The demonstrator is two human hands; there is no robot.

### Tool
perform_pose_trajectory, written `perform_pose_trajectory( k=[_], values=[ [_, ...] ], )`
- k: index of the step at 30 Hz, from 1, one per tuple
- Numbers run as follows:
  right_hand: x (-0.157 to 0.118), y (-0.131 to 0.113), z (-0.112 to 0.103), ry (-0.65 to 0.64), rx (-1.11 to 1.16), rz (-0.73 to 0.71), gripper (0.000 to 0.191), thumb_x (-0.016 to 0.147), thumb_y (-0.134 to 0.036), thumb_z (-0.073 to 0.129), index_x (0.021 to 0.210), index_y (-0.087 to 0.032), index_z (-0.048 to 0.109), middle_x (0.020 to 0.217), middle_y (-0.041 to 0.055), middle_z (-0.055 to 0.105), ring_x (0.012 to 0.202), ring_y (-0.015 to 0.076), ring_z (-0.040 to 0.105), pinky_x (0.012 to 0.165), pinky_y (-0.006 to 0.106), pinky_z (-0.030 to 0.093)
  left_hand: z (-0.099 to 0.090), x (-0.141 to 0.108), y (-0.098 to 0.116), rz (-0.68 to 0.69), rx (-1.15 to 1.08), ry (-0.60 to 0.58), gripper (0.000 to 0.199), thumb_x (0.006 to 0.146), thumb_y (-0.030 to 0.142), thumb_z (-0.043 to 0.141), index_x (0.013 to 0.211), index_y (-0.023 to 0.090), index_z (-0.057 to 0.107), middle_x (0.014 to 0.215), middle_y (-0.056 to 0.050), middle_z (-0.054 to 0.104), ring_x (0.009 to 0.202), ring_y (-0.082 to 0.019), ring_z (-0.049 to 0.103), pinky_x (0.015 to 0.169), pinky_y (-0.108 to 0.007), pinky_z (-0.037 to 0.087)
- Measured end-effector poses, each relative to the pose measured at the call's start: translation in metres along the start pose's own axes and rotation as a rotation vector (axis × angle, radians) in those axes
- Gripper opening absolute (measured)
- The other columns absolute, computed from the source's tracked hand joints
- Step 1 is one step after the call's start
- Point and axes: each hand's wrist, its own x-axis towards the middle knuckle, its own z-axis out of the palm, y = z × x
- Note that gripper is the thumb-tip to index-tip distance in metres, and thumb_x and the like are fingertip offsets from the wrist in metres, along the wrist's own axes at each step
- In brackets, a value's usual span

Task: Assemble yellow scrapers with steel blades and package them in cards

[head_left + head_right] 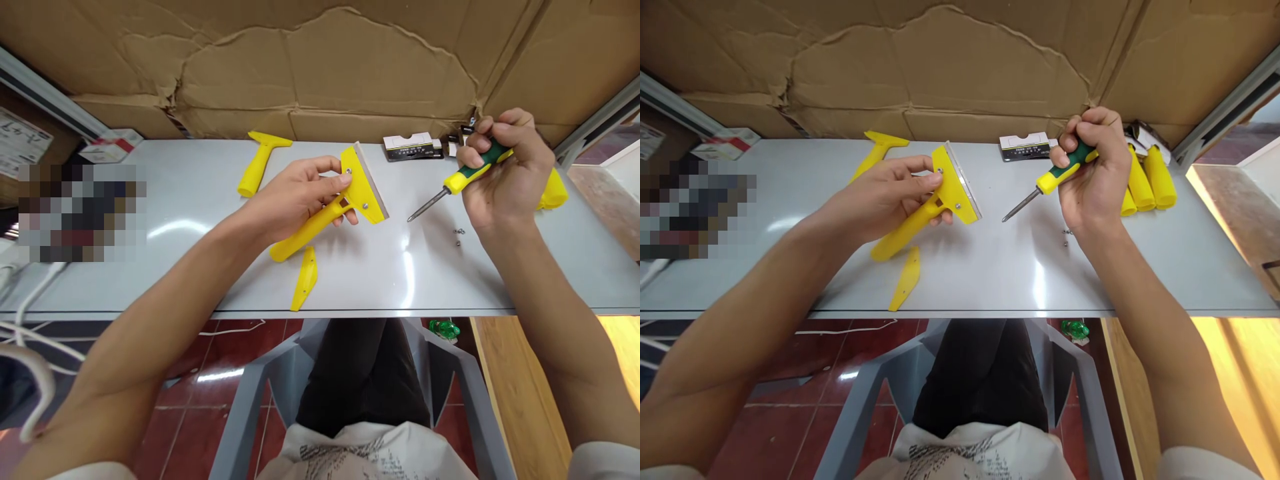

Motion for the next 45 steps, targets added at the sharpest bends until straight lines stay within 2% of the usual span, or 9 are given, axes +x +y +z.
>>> perform_pose_trajectory(
  k=[7,11,16,19,22,26,31,38,45],
  values=[
    [-0.001,-0.001,0.001,-0.01,-0.018,0.061,0.017,0.068,-0.005,0.065,0.075,-0.02,0.06,0.082,0.0032,0.055,0.069,0.011,0.045,0.053,0.019,0.042,0.008,-0.004,0.004,0.084,0.064,0.041,0.039,0.106,0.057,0.069,0.102,0.019,0.063,0.094,-0.008,0.078,0.069,-0.018,0.075,0.054,-0.029,0.055],
    [0.001,-0.003,-0.001,-0.045,-0.021,0.165,0.035,0.052,0.0,0.055,0.081,-0.02,0.054,0.083,0.0038,0.055,0.073,0.0107,0.052,0.064,0.02,0.051,0.015,-0.009,0.004,0.257,0.295,0.085,0.041,0.112,0.062,0.053,0.1,0.023,0.053,0.086,-0.003,0.073,0.063,-0.017,0.07,0.055,-0.031,0.053],
    [0.009,0.005,-0.012,-0.079,-0.127,0.209,0.042,0.069,0.003,0.066,0.093,-0.027,0.05,0.083,-0.0002,0.063,0.089,0.0143,0.068,0.091,0.03,0.065,0.013,-0.002,-0.021,0.737,0.791,0.25,0.022,0.116,0.044,0.048,0.106,0.025,0.049,0.084,0.0,0.07,0.066,-0.015,0.068,0.061,-0.031,0.051],
    [0.008,0.009,-0.014,-0.105,-0.176,0.125,0.028,0.089,-0.013,0.074,0.101,-0.027,0.053,0.086,-0.0006,0.071,0.093,0.0157,0.075,0.105,0.039,0.066,0.005,0.011,-0.043,1.044,1.166,0.137,0.011,0.114,0.033,0.05,0.109,0.023,0.054,0.096,-0.007,0.073,0.082,-0.02,0.07,0.071,-0.037,0.057],
    [0.0,0.011,-0.008,-0.129,-0.208,0.025,0.024,0.095,-0.021,0.076,0.105,-0.029,0.055,0.091,-0.0024,0.074,0.093,0.0163,0.078,0.1,0.04,0.069,0.0,0.022,-0.058,1.163,1.408,0.014,0.016,0.114,0.03,0.05,0.103,0.022,0.057,0.101,-0.01,0.074,0.087,-0.023,0.069,0.078,-0.041,0.059],
    [-0.018,0.015,0.004,-0.215,-0.289,-0.069,0.034,0.09,-0.027,0.085,0.104,-0.035,0.056,0.091,-0.0067,0.072,0.087,0.0177,0.078,0.089,0.039,0.069,0.001,0.028,-0.064,1.247,1.589,-0.099,0.026,0.114,0.03,0.052,0.091,0.021,0.058,0.094,-0.009,0.072,0.082,-0.022,0.066,0.073,-0.039,0.058],
    [-0.038,0.02,0.015,-0.244,-0.371,-0.061,0.036,0.091,-0.037,0.087,0.105,-0.036,0.055,0.094,-0.0073,0.07,0.086,0.0185,0.079,0.092,0.043,0.069,0.0,0.028,-0.067,1.288,1.603,-0.11,0.032,0.115,0.032,0.052,0.085,0.021,0.057,0.09,-0.007,0.069,0.084,-0.021,0.066,0.073,-0.038,0.058],
    [-0.046,0.023,0.023,-0.249,-0.402,-0.107,0.028,0.099,-0.025,0.074,0.105,-0.033,0.049,0.091,-0.0084,0.065,0.082,0.0158,0.077,0.092,0.042,0.068,-0.001,0.03,-0.072,1.086,1.295,-0.173,0.03,0.111,0.035,0.057,0.084,0.024,0.054,0.09,-0.006,0.067,0.084,-0.023,0.064,0.076,-0.041,0.056],
    [-0.05,0.024,0.025,-0.233,-0.381,-0.043,0.029,0.097,-0.025,0.078,0.102,-0.034,0.051,0.09,-0.0081,0.063,0.08,0.0178,0.075,0.096,0.048,0.067,0.002,0.03,-0.068,1.088,1.457,-0.192,0.036,0.113,0.04,0.049,0.081,0.024,0.053,0.086,-0.006,0.065,0.079,-0.023,0.062,0.069,-0.04,0.053]
  ],
)
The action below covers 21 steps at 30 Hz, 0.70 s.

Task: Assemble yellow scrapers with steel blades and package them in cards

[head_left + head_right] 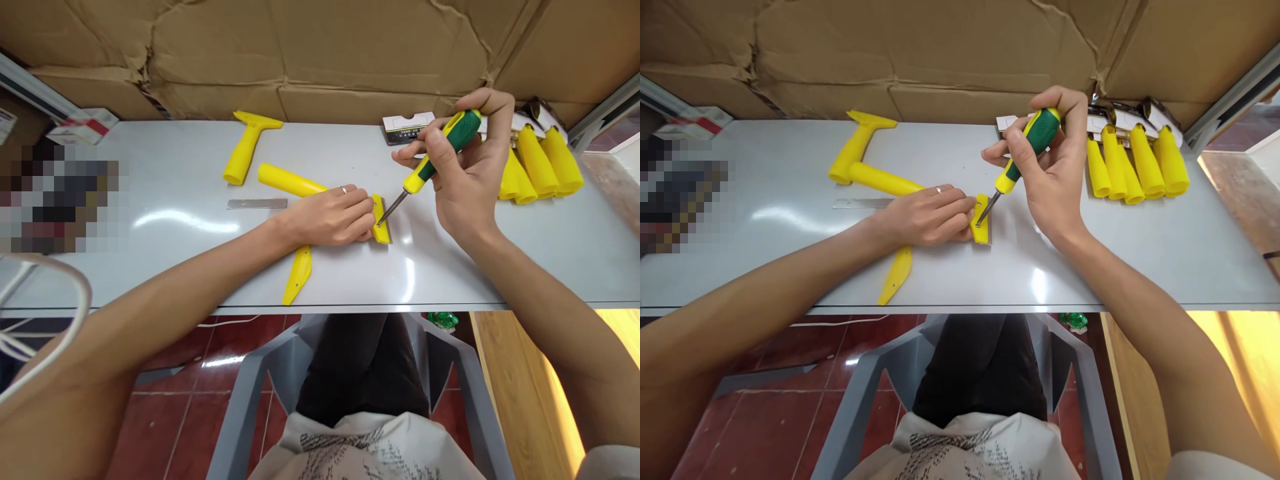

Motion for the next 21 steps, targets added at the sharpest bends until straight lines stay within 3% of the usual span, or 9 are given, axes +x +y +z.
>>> perform_pose_trajectory(
  k=[6,9,13,15,18,21],
  values=[
    [0.0,0.001,-0.001,-0.001,-0.043,0.014,0.035,0.089,-0.045,0.09,0.102,-0.038,0.058,0.09,-0.0086,0.068,0.078,0.0179,0.073,0.089,0.043,0.07,-0.006,0.002,0.003,0.031,0.007,0.01,0.038,0.116,0.037,0.044,0.083,0.023,0.055,0.089,-0.008,0.067,0.08,-0.023,0.061,0.071,-0.039,0.051],
    [0.006,-0.001,-0.009,-0.098,-0.081,0.006,0.02,0.098,-0.045,0.079,0.113,-0.038,0.067,0.102,-0.0051,0.073,0.086,0.018,0.076,0.083,0.039,0.071,-0.006,0.002,0.002,0.129,0.18,-0.027,0.038,0.117,0.034,0.041,0.084,0.022,0.057,0.091,-0.008,0.068,0.08,-0.022,0.061,0.073,-0.038,0.051],
    [0.012,-0.007,-0.017,-0.221,0.029,0.039,0.028,0.096,-0.038,0.078,0.124,-0.036,0.079,0.122,-0.0001,0.078,0.113,0.0232,0.08,0.101,0.041,0.071,-0.004,0.003,0.004,0.14,0.267,-0.04,0.037,0.117,0.034,0.039,0.091,0.02,0.062,0.094,-0.01,0.07,0.084,-0.023,0.064,0.073,-0.038,0.051],
    [0.011,-0.008,-0.018,-0.122,0.041,0.03,0.029,0.089,-0.029,0.089,0.115,-0.039,0.081,0.128,-0.0053,0.076,0.118,0.0266,0.081,0.106,0.046,0.069,-0.003,0.005,0.005,0.111,0.206,-0.074,0.039,0.118,0.034,0.035,0.097,0.019,0.064,0.097,-0.012,0.071,0.089,-0.025,0.066,0.076,-0.04,0.052],
    [0.008,-0.007,-0.016,0.1,0.027,0.012,0.037,0.079,-0.013,0.096,0.097,-0.04,0.079,0.121,-0.0185,0.075,0.114,0.0283,0.083,0.096,0.048,0.069,-0.003,0.008,0.007,0.053,0.121,-0.195,0.044,0.119,0.032,0.027,0.103,0.019,0.066,0.106,-0.014,0.071,0.097,-0.027,0.068,0.083,-0.045,0.054],
    [0.005,-0.007,-0.014,0.126,0.04,0.03,0.024,0.091,-0.015,0.086,0.097,-0.036,0.076,0.107,-0.0102,0.081,0.114,0.0272,0.082,0.08,0.037,0.07,-0.004,0.009,0.008,0.021,0.092,-0.254,0.047,0.119,0.034,0.024,0.103,0.019,0.065,0.107,-0.015,0.07,0.099,-0.028,0.068,0.084,-0.047,0.055]
  ],
)
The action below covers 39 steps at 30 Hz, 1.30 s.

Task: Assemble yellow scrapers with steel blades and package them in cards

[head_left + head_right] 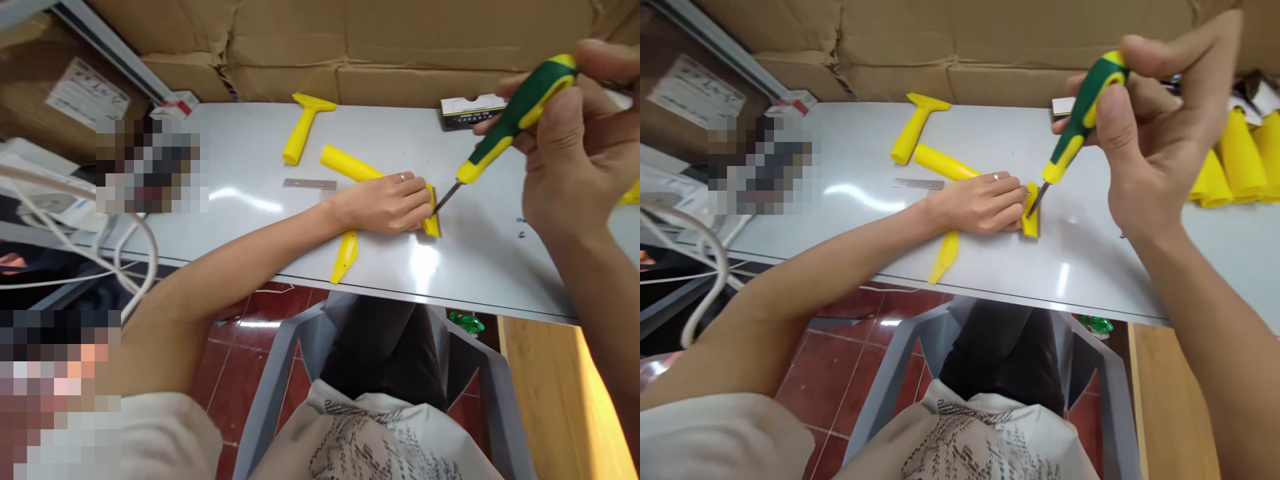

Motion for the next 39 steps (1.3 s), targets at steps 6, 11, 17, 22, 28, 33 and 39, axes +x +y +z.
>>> perform_pose_trajectory(
  k=[6,11,17,22,28,33,39],
  values=[
    [0.008,0.002,-0.002,-0.099,-0.097,-0.192,0.035,0.071,-0.05,0.102,0.095,-0.039,0.08,0.105,-0.0044,0.07,0.101,0.0211,0.078,0.083,0.037,0.07,0.009,-0.005,-0.003,-0.051,-0.111,0.178,0.039,0.117,0.039,0.035,0.093,0.022,0.061,0.093,-0.01,0.067,0.09,-0.026,0.066,0.079,-0.043,0.054],
    [0.008,-0.004,0.0,-0.221,-0.077,-0.077,0.003,0.093,-0.041,0.081,0.094,-0.039,0.079,0.1,-0.0015,0.071,0.109,0.0224,0.075,0.1,0.041,0.064,0.011,-0.004,-0.003,0.024,0.078,0.263,0.037,0.117,0.032,0.036,0.09,0.021,0.059,0.09,-0.01,0.068,0.083,-0.024,0.064,0.073,-0.039,0.051],
    [0.008,-0.002,0.001,-0.18,-0.092,-0.17,0.025,0.081,-0.054,0.094,0.093,-0.04,0.078,0.099,-0.0047,0.073,0.099,0.0226,0.078,0.099,0.044,0.066,0.01,-0.005,-0.003,0.047,0.225,0.22,0.039,0.117,0.032,0.035,0.091,0.02,0.061,0.091,-0.01,0.069,0.084,-0.023,0.064,0.073,-0.037,0.052],
    [0.011,0.002,-0.006,-0.235,-0.097,-0.089,0.022,0.088,-0.053,0.089,0.105,-0.04,0.084,0.117,0.0009,0.079,0.129,0.0288,0.074,0.111,0.047,0.065,0.009,-0.005,-0.002,0.046,0.197,0.165,0.039,0.118,0.034,0.034,0.094,0.02,0.062,0.095,-0.011,0.071,0.086,-0.024,0.066,0.074,-0.039,0.052],
    [0.017,0.009,-0.015,-0.152,-0.244,-0.295,0.027,0.09,-0.067,0.084,0.105,-0.044,0.086,0.109,-0.0033,0.074,0.111,0.0193,0.075,0.097,0.034,0.067,0.011,-0.006,-0.003,0.001,0.03,0.212,0.037,0.117,0.034,0.036,0.093,0.021,0.062,0.094,-0.011,0.069,0.086,-0.024,0.065,0.076,-0.04,0.052],
    [0.014,0.005,-0.008,-0.217,-0.148,-0.123,0.021,0.089,-0.055,0.088,0.101,-0.041,0.079,0.111,-0.0024,0.074,0.115,0.0228,0.074,0.104,0.039,0.067,0.015,-0.006,-0.004,0.013,0.075,0.245,0.038,0.116,0.035,0.038,0.088,0.022,0.06,0.088,-0.009,0.067,0.082,-0.024,0.064,0.072,-0.04,0.053],
    [0.014,-0.003,-0.006,-0.221,-0.062,-0.103,0.017,0.089,-0.048,0.088,0.096,-0.034,0.081,0.104,0.0016,0.072,0.113,0.0258,0.078,0.104,0.041,0.065,0.013,-0.005,-0.003,0.046,0.175,0.278,0.036,0.116,0.032,0.04,0.088,0.021,0.059,0.09,-0.009,0.068,0.081,-0.023,0.064,0.072,-0.038,0.053]
  ],
)
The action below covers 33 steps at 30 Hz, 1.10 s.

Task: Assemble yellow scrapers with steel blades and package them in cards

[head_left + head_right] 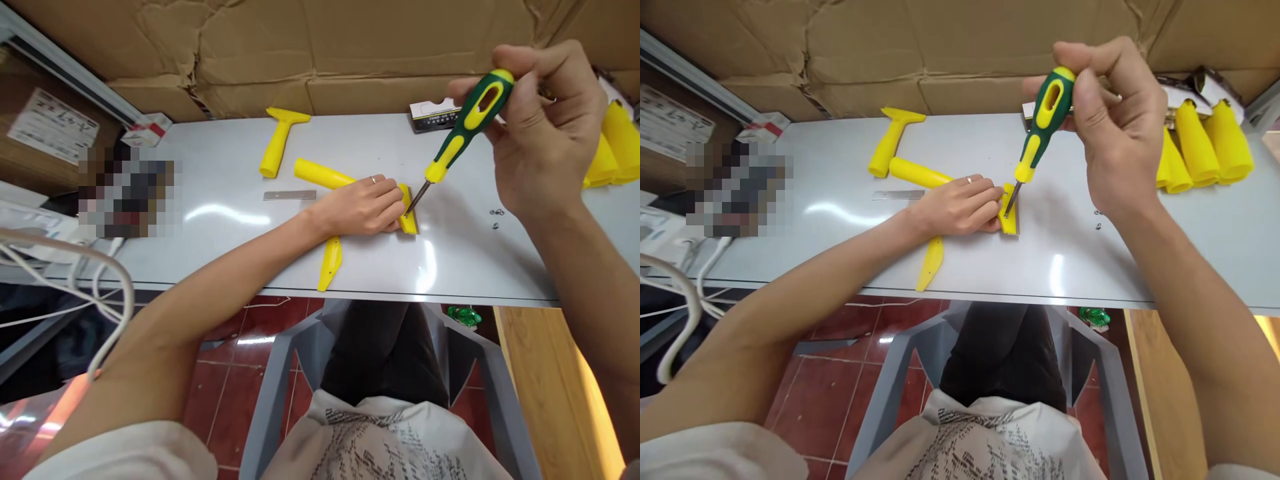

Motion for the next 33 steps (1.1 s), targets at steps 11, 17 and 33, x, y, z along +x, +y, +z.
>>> perform_pose_trajectory(
  k=[11,17,33],
  values=[
    [0.012,0.028,-0.015,-0.134,-0.206,-0.304,0.032,0.097,-0.069,0.074,0.117,-0.046,0.083,0.097,-0.0004,0.071,0.084,0.0167,0.074,0.063,0.03,0.063,-0.004,0.002,0.0,0.024,0.063,0.089,0.031,0.116,0.029,0.046,0.09,0.018,0.058,0.089,-0.008,0.069,0.08,-0.021,0.062,0.073,-0.034,0.052],
    [0.008,0.025,-0.01,-0.205,-0.149,-0.388,0.026,0.099,-0.056,0.079,0.122,-0.045,0.08,0.109,-0.007,0.082,0.108,0.0218,0.082,0.091,0.043,0.07,-0.003,0.001,-0.001,0.002,-0.005,0.104,0.03,0.116,0.029,0.047,0.09,0.018,0.058,0.09,-0.008,0.067,0.081,-0.021,0.062,0.073,-0.036,0.049],
    [0.021,0.035,-0.03,-0.179,-0.296,-0.406,0.034,0.101,-0.065,0.071,0.123,-0.039,0.079,0.1,-0.0031,0.074,0.084,0.0162,0.08,0.061,0.029,0.064,-0.007,0.004,-0.002,0.038,0.084,0.122,0.036,0.116,0.03,0.048,0.084,0.017,0.059,0.088,-0.009,0.069,0.076,-0.019,0.062,0.07,-0.033,0.053]
  ],
)
